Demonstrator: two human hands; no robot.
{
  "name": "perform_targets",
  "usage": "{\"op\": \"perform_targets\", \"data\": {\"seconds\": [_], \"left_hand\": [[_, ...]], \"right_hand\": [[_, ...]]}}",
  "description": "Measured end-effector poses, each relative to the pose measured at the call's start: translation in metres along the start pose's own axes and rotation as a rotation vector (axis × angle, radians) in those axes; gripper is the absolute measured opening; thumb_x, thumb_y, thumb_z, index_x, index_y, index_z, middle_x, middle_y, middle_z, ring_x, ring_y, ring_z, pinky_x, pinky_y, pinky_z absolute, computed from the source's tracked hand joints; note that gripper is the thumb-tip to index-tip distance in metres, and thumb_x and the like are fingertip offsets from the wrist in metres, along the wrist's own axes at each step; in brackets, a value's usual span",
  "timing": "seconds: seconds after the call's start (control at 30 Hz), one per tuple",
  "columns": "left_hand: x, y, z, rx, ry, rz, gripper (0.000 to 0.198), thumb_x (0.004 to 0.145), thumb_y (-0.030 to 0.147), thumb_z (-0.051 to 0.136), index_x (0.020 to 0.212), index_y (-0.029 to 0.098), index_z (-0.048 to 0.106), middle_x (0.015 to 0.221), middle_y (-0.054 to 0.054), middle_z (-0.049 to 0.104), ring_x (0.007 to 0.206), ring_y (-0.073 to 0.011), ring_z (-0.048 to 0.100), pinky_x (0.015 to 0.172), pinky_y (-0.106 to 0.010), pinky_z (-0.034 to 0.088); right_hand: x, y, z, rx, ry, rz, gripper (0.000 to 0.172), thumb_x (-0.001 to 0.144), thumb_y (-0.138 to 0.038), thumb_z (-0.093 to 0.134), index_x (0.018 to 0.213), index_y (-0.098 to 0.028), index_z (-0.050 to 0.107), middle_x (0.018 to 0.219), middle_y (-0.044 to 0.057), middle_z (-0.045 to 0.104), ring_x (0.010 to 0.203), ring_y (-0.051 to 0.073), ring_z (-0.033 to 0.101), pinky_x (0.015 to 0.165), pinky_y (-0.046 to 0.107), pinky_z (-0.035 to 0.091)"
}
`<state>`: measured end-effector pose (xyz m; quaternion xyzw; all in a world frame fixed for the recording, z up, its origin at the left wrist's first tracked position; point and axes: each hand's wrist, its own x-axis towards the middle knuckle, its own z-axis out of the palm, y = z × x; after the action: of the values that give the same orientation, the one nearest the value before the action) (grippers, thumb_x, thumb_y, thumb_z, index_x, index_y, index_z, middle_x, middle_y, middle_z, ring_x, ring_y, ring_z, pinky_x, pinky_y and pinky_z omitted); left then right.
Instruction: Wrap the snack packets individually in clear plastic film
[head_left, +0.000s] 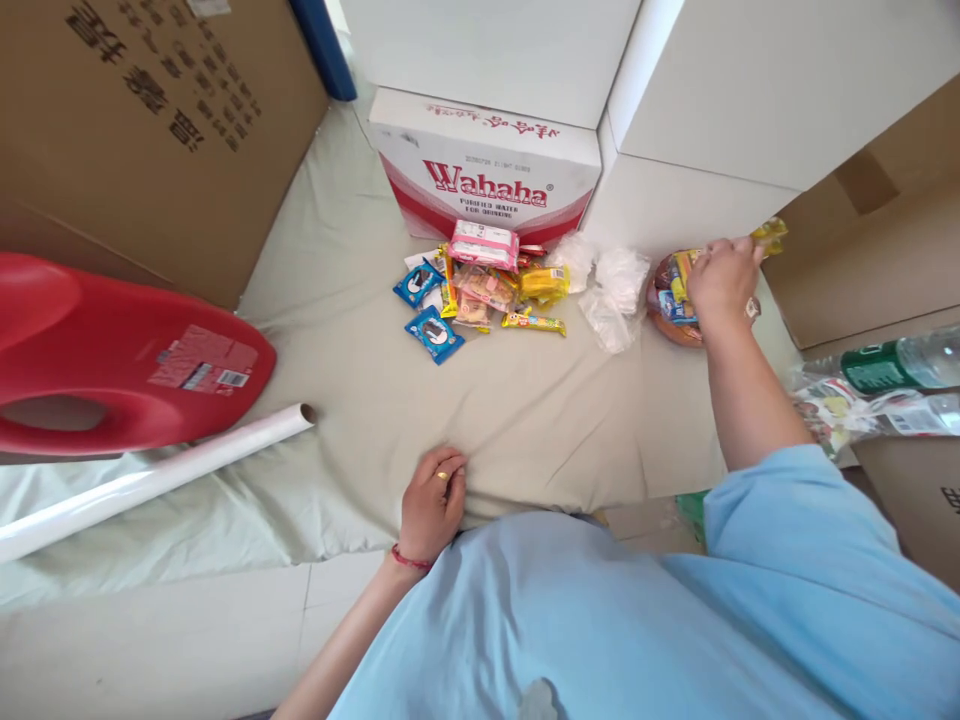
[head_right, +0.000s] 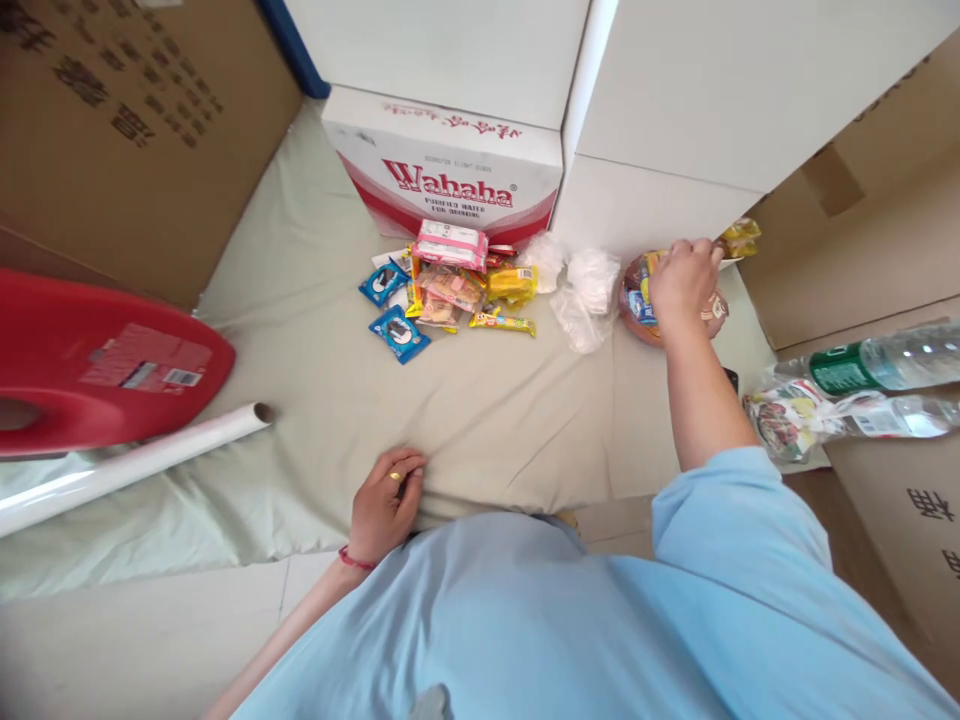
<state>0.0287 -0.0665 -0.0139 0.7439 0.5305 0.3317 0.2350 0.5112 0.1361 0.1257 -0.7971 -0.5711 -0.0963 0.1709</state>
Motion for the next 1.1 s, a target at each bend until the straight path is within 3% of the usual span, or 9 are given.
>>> {"op": "perform_targets", "data": {"seconds": [0.17,0.27,0.4,0.57,0.67,0.73,0.87,1.0,1.1], "left_hand": [[0.003,0.002,0.000,-0.020,0.007,-0.007,0.021,0.101,0.021,0.051,0.104,0.021,0.073,0.108,-0.008,0.074,0.100,-0.0194,0.073,0.090,-0.033,0.060],[0.002,0.003,-0.001,-0.056,0.003,-0.030,0.022,0.100,0.022,0.052,0.103,0.021,0.073,0.108,-0.008,0.074,0.100,-0.0194,0.072,0.090,-0.033,0.060],[0.002,0.005,-0.006,-0.186,-0.014,-0.180,0.021,0.100,0.030,0.055,0.101,0.023,0.075,0.106,-0.007,0.074,0.098,-0.0201,0.071,0.087,-0.035,0.059],[0.020,0.026,-0.006,-0.726,-0.167,-0.560,0.038,0.096,0.058,0.063,0.106,0.021,0.071,0.100,-0.007,0.074,0.088,-0.0199,0.071,0.080,-0.036,0.060],[0.041,0.048,0.005,-1.184,-0.189,-0.712,0.065,0.083,0.066,0.077,0.132,0.026,0.060,0.135,-0.013,0.068,0.117,-0.0270,0.070,0.093,-0.043,0.060],[0.053,0.058,0.014,-1.294,-0.223,-0.735,0.073,0.075,0.057,0.088,0.136,0.030,0.058,0.138,-0.011,0.067,0.120,-0.0265,0.069,0.096,-0.043,0.059],[0.062,0.060,0.025,-1.294,-0.169,-0.751,0.055,0.071,0.034,0.093,0.120,0.022,0.071,0.117,-0.007,0.077,0.115,-0.0245,0.071,0.106,-0.040,0.052],[0.056,0.056,0.024,-1.287,-0.110,-0.783,0.048,0.071,0.032,0.091,0.115,0.021,0.074,0.113,-0.006,0.078,0.106,-0.0233,0.073,0.102,-0.040,0.053],[0.052,0.059,0.021,-1.260,-0.145,-0.752,0.050,0.072,0.034,0.092,0.117,0.023,0.073,0.107,-0.004,0.078,0.098,-0.0216,0.074,0.096,-0.039,0.055]], "right_hand": [[-0.062,-0.045,0.018,0.111,-0.038,-0.084,0.029,0.105,-0.032,0.047,0.109,-0.016,0.072,0.100,0.012,0.071,0.091,0.021,0.058,0.085,0.034,0.043],[-0.102,-0.053,0.038,0.125,-0.093,-0.016,0.026,0.098,-0.041,0.058,0.107,-0.018,0.068,0.099,0.011,0.069,0.091,0.025,0.059,0.079,0.035,0.043],[-0.143,-0.059,0.045,0.228,-0.137,0.034,0.019,0.098,-0.034,0.052,0.092,-0.021,0.064,0.093,0.011,0.066,0.084,0.025,0.057,0.077,0.036,0.044],[-0.213,-0.105,0.024,0.452,-0.115,-0.199,0.022,0.103,-0.033,0.048,0.091,-0.023,0.063,0.086,0.008,0.064,0.082,0.023,0.059,0.080,0.037,0.047],[-0.260,-0.143,0.016,0.507,-0.296,-0.405,0.023,0.102,-0.026,0.049,0.086,-0.025,0.066,0.085,0.009,0.065,0.086,0.025,0.060,0.078,0.037,0.048],[-0.282,-0.159,0.014,0.561,-0.437,-0.515,0.022,0.101,-0.024,0.052,0.088,-0.025,0.069,0.090,0.009,0.068,0.089,0.025,0.061,0.077,0.037,0.049],[-0.289,-0.161,0.006,0.799,-0.608,-0.550,0.022,0.103,-0.034,0.053,0.101,-0.029,0.074,0.096,0.007,0.071,0.088,0.024,0.065,0.077,0.038,0.053],[-0.266,-0.143,-0.004,0.869,-0.428,-0.231,0.025,0.103,-0.046,0.056,0.108,-0.029,0.073,0.089,0.006,0.066,0.076,0.022,0.061,0.073,0.038,0.053],[-0.252,-0.140,-0.002,0.869,-0.380,-0.166,0.036,0.092,-0.054,0.071,0.117,-0.028,0.071,0.103,0.008,0.067,0.083,0.024,0.061,0.079,0.041,0.054]]}}
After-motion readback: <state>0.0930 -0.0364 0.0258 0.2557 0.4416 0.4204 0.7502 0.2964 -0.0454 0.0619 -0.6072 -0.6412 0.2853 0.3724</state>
